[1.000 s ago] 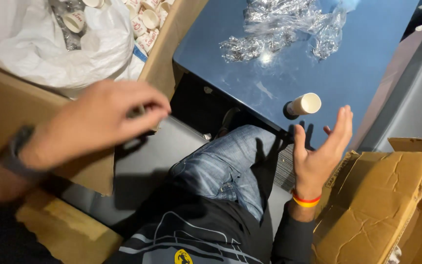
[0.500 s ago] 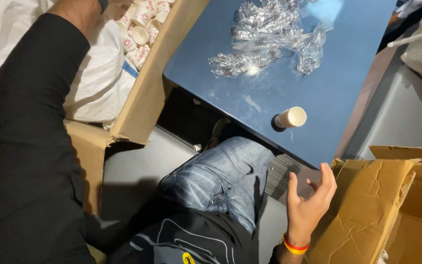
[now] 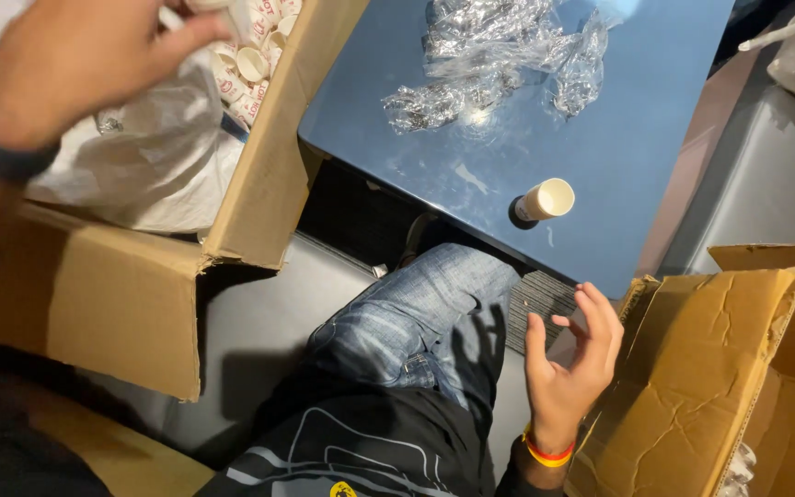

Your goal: Organizing and stacking small paper cups from a large box onto a table.

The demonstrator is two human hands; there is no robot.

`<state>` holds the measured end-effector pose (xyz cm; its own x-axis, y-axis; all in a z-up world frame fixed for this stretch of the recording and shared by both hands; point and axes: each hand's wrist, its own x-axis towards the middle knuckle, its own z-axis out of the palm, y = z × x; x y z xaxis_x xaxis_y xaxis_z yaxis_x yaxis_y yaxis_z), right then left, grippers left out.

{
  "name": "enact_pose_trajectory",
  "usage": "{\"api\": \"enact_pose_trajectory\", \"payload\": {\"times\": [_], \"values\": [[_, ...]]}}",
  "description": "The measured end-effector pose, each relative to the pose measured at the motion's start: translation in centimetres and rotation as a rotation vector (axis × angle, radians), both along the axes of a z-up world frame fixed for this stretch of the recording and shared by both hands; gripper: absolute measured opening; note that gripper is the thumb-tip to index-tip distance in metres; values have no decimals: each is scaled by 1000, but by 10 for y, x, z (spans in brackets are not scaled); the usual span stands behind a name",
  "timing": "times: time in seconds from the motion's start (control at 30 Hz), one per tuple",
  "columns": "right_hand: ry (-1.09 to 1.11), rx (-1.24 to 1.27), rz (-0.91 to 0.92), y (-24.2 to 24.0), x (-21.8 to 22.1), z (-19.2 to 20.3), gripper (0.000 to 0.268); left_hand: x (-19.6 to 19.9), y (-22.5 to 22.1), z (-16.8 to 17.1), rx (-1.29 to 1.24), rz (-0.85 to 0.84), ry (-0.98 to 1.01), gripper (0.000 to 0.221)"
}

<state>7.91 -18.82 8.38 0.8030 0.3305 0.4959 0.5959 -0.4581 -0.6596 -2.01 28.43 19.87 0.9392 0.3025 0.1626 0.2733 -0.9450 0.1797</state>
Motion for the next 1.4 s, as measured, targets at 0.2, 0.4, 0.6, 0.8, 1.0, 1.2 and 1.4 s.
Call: {"api": "enact_pose_trajectory", "payload": {"times": [0.2, 0.4, 0.6, 0.8, 1.0, 1.2, 1.4], "values": [[48, 41, 452, 30, -37, 11, 45, -60, -148, -48, -627, -313, 103, 27], [36, -162, 857, 46, -36, 37, 37, -51, -227, -77, -1185, -188, 300, 51], [65, -219, 579, 16, -10, 25, 21, -8, -252, -118, -1317, -199, 1, 53], [329, -228, 472, -10, 15, 32, 16, 12, -283, -152, -1429, -312, -131, 53], [458, -173, 542, -14, 39, 53, 16, 14, -267, -128, -1169, -377, -254, 52], [-120, -82, -29, 9, 78, 44, 21, 19, -255, -140, -1183, -343, -260, 49], [-213, -295, 94, 40, 111, 18, 22, 47, -239, -142, -1032, -449, -238, 49]]}}
